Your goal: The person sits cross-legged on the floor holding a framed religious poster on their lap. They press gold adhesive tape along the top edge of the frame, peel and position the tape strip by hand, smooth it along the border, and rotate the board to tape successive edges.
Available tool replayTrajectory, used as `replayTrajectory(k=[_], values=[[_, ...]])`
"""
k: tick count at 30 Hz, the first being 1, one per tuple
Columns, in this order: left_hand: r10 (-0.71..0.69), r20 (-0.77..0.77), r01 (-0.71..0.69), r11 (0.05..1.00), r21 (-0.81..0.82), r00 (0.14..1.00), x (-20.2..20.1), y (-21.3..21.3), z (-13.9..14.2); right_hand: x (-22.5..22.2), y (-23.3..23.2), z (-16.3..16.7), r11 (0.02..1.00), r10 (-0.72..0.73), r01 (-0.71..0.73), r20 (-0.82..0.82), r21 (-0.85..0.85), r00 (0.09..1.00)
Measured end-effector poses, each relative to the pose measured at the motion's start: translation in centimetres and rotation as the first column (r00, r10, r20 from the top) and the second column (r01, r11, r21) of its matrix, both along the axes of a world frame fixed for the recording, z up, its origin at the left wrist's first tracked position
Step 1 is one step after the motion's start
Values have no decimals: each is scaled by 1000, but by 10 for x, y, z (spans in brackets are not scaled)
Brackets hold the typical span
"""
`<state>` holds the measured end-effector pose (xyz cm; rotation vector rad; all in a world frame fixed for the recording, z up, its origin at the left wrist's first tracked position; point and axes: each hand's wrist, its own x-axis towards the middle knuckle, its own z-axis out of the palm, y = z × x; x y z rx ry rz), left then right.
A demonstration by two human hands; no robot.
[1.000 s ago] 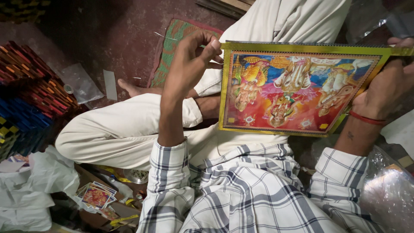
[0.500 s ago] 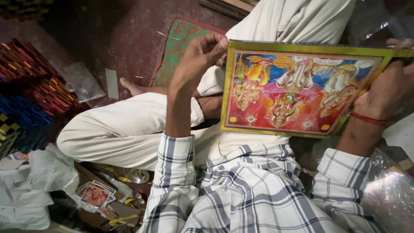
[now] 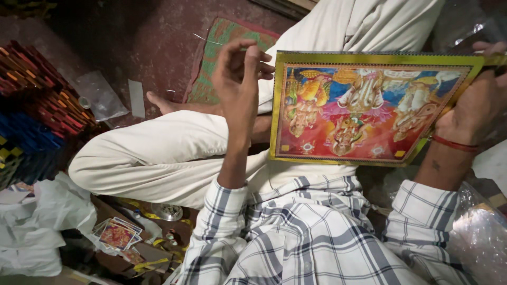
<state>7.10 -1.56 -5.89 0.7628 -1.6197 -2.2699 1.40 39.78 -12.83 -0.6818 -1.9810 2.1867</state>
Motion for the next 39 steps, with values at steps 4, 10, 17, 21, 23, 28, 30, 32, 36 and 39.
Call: replayTrajectory(k=[4, 10, 17, 21, 23, 28, 30, 32, 36, 39], values=[[-76, -18, 75, 996, -54, 997, 6, 5, 4, -1, -9, 7, 998, 59, -57, -52, 34, 997], [-123, 42, 127, 988, -83, 991, 4, 3, -11, -4, -24, 21, 994, -1, -2, 28, 112, 1000], [-300, -59, 301, 953, 16, 952, -15, -9, -30, -11, -39, 39, 993, 97, -93, -60, 74, 993], [-413, 20, 412, 901, -133, 910, -23, -17, -21, -13, -51, 48, 992, 92, -87, -44, 90, 995], [-434, 172, 467, 825, -319, 884, -29, -19, -11, -13, -54, 50, 993, 98, -92, -81, 73, 992], [-420, 415, 578, 420, -700, 807, -51, -8, 9, -14, -54, 48, 977, 152, -137, -83, 161, 985], [-476, 270, 443, 301, -844, 837, -54, 5, 15, -13, -51, 47, 973, 177, -161, -93, 165, 980], [-522, 195, 399, 311, -863, 830, -61, 22, 17, -13, -50, 44, 971, 211, -193, -118, 143, 970], [-580, 154, 419, 356, -835, 800, -72, 54, 22, -13, -52, 41, 985, 159, -150, -123, 82, 980], [-563, 174, 439, 378, -815, 808, -74, 78, 25, -11, -53, 42, 988, 145, -138, -123, 62, 982]])
